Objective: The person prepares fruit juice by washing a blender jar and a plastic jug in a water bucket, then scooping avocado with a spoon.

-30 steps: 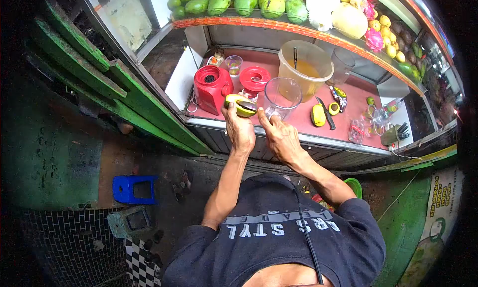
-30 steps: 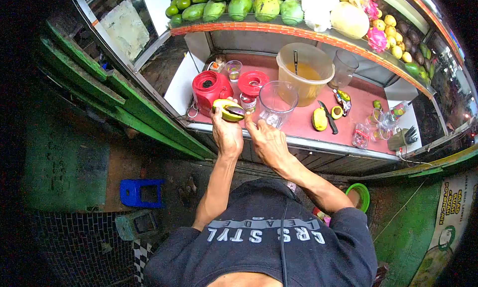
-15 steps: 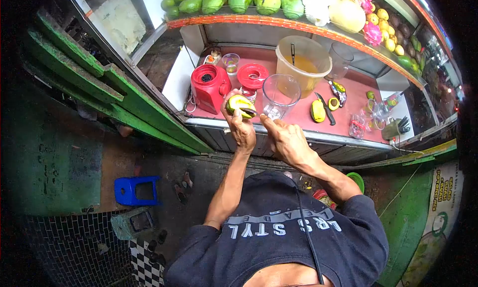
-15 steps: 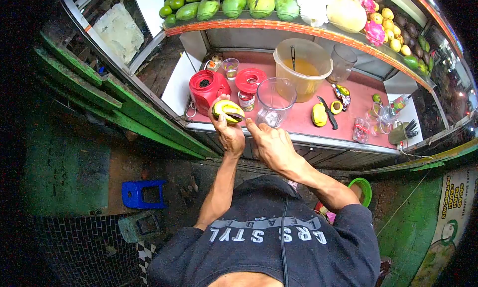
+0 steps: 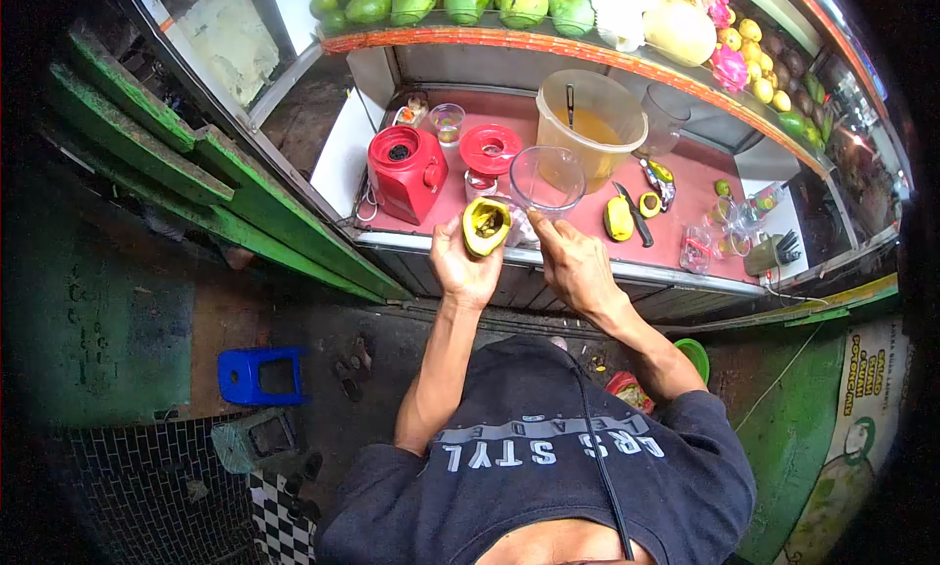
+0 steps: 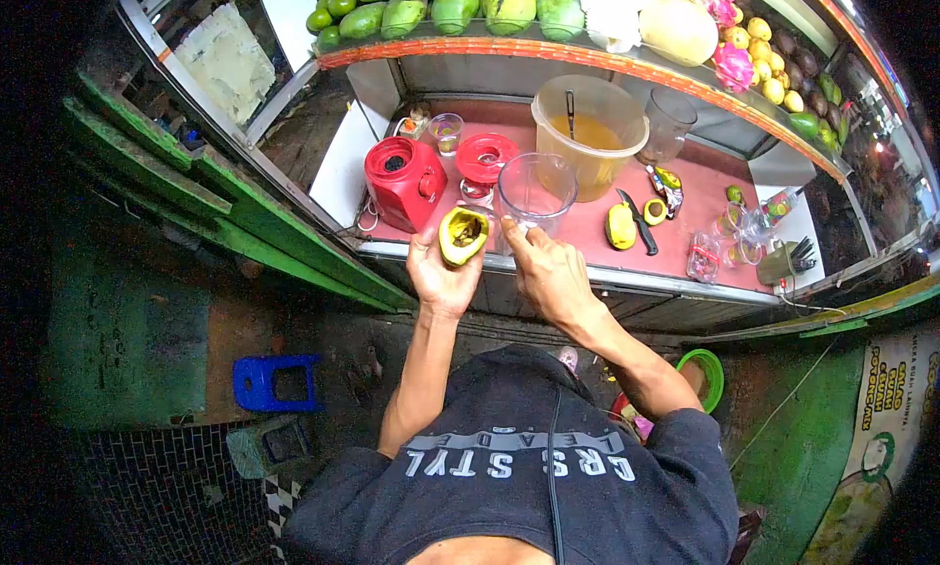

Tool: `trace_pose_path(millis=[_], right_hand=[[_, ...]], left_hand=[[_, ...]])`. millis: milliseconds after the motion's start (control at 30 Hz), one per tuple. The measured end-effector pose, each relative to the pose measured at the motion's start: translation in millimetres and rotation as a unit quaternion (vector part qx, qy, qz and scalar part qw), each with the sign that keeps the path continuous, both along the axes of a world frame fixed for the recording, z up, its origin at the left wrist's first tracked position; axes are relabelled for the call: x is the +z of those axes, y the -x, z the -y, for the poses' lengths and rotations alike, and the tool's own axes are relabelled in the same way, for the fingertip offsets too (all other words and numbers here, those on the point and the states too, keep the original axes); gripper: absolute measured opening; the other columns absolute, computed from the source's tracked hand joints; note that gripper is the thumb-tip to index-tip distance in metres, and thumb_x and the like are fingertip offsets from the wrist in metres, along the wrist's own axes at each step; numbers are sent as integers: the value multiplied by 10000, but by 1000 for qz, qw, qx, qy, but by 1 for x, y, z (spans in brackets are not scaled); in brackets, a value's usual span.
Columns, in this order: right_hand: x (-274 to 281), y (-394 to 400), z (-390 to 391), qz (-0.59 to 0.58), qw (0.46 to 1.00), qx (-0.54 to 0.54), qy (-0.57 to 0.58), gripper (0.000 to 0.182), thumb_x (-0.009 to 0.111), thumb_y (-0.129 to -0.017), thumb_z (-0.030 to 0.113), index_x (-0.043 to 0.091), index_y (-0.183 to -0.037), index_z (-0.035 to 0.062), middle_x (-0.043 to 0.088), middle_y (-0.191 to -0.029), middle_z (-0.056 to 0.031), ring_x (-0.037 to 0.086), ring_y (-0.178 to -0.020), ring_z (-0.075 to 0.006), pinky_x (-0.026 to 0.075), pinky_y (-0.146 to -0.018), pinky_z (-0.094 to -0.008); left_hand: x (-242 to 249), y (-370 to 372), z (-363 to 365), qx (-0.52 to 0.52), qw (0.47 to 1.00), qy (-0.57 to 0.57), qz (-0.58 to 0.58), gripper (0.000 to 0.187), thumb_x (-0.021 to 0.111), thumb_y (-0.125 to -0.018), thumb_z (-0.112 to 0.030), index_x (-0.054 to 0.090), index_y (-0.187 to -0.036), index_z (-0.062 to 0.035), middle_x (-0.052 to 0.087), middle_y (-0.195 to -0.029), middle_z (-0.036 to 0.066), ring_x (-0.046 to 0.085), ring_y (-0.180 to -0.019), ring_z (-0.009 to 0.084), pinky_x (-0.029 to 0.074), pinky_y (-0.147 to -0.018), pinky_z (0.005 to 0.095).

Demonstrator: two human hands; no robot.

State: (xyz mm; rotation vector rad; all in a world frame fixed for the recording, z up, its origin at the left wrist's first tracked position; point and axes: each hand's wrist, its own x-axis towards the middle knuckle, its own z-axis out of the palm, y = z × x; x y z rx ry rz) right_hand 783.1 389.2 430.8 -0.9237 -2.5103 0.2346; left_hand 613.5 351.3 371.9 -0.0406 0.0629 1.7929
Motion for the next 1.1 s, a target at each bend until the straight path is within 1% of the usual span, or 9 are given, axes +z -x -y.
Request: trace_pose_path(millis=[67, 200, 400, 633, 700, 767, 833, 933, 1100], right_hand=[[-5, 0, 2, -44, 999, 4, -17, 532, 602, -804, 2, 526, -1323, 87, 539, -753, -138, 586, -639, -331, 466, -535, -446], [-6, -1, 8, -39, 999, -9, -19, 566, 594, -793, -4, 508, -1345, 88, 520, -747, -132, 576, -630, -333, 466, -535, -446], [-10, -3, 18, 18, 1000, -13, -20, 559, 563, -795, 17, 442, -1340, 47, 559, -779, -155, 628, -651, -344, 501, -535, -446], [-16, -5, 36, 12, 1000, 10, 1, 571, 570, -789, 27, 439, -1344, 17, 568, -793, -165, 635, -641, -337, 502, -529, -450], [-16, -4, 39, 0, 1000, -8, 22, 663, 580, -745, -15, 445, -1389, 70, 529, -766, -140, 595, -656, -337, 483, -564, -451], [-11, -3, 32, 27, 999, -17, 31, 639, 582, -758, 12, 456, -1381, 81, 545, -778, -142, 606, -674, -339, 486, -578, -453], [-7, -2, 24, 43, 999, -18, -5, 608, 578, -771, 34, 475, -1367, 95, 560, -786, -142, 614, -685, -338, 489, -588, -454], [-4, -8, 19, 47, 998, -30, -5, 570, 565, -784, 28, 500, -1345, 102, 564, -782, -138, 612, -684, -336, 488, -583, -456], [-7, -18, 15, 17, 999, -47, 10, 551, 575, -781, 18, 510, -1325, 74, 563, -782, -150, 613, -693, -348, 497, -596, -456]], left_hand=[[10, -6, -1, -4, 994, -14, -107, 427, 480, -978, -327, 523, -1239, 8, 604, -1222, 182, 579, -1160, 301, 445, -1050, 461], [7, -18, -11, 60, 975, 39, -210, 407, 450, -1002, -336, 508, -1269, -35, 595, -1272, 113, 573, -1183, 258, 457, -1030, 432], [10, -31, -13, 132, 939, 69, -311, 411, 449, -1000, -292, 446, -1315, -28, 593, -1244, 131, 590, -1136, 256, 464, -1004, 382], [1, -35, -13, 199, 890, 72, -403, 415, 435, -1006, -301, 431, -1321, -31, 577, -1241, 143, 589, -1113, 247, 470, -993, 361], [1, -36, -15, 205, 889, 61, -406, 420, 413, -1013, -310, 426, -1331, -36, 556, -1271, 144, 570, -1145, 248, 448, -1012, 360], [0, -38, -15, 192, 927, 49, -319, 427, 388, -1019, -311, 421, -1353, -47, 540, -1301, 128, 554, -1158, 234, 429, -1022, 363], [-9, -31, -18, 154, 949, 41, -273, 458, 371, -1037, -367, 413, -1374, -59, 541, -1299, 104, 549, -1147, 210, 425, -1017, 368], [-6, -31, -12, 49, 968, 109, -220, 474, 425, -1017, -471, 509, -1292, -94, 577, -1248, 59, 553, -1118, 166, 435, -986, 351], [-23, -33, -14, 34, 983, 51, -170, 390, 453, -1021, -369, 541, -1223, -46, 611, -1158, 59, 572, -1076, 179, 445, -969, 351]])
